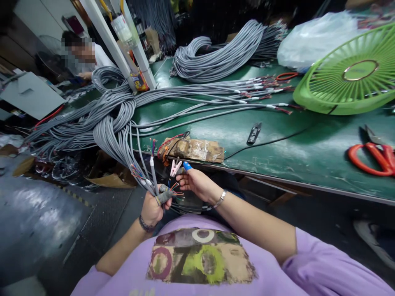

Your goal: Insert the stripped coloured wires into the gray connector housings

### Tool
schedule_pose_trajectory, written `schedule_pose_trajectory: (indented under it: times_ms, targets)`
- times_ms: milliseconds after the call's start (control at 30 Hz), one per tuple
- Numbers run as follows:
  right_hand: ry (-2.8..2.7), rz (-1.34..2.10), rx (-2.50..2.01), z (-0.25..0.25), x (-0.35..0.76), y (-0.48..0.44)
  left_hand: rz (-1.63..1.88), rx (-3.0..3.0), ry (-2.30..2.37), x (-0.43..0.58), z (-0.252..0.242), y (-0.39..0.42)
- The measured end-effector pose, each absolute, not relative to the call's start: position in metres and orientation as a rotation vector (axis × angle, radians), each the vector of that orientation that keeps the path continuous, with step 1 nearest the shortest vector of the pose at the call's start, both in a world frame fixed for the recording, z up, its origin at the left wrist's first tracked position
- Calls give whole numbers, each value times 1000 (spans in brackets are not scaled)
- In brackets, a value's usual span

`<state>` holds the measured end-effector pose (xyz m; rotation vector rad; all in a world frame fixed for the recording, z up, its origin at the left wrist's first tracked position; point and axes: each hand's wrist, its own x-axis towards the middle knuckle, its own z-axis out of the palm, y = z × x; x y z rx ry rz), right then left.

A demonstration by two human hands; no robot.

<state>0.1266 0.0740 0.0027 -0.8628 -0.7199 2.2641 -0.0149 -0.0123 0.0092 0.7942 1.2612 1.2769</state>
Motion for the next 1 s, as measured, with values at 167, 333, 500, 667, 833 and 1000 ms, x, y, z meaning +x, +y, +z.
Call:
schedule_pose_trajectory:
  times_ms: [167,333,500,667,833,1000]
  targets:
    - [-725,2238,-708,3,115,89,1299,730,1118,-15,13,5]
    - [-648,2222,-651,3,109,89,1290,708,1077,-12,11,14]
    - [-560,2150,-689,2,101,88,1267,705,1092,-9,7,14]
    - [-560,2069,-679,-3,95,88,1239,724,1112,-9,4,12]
    - [-567,2191,-674,-1,103,84,1238,750,1126,-11,6,7]
    - [-561,2328,-639,7,112,81,1248,768,1172,-10,8,-4]
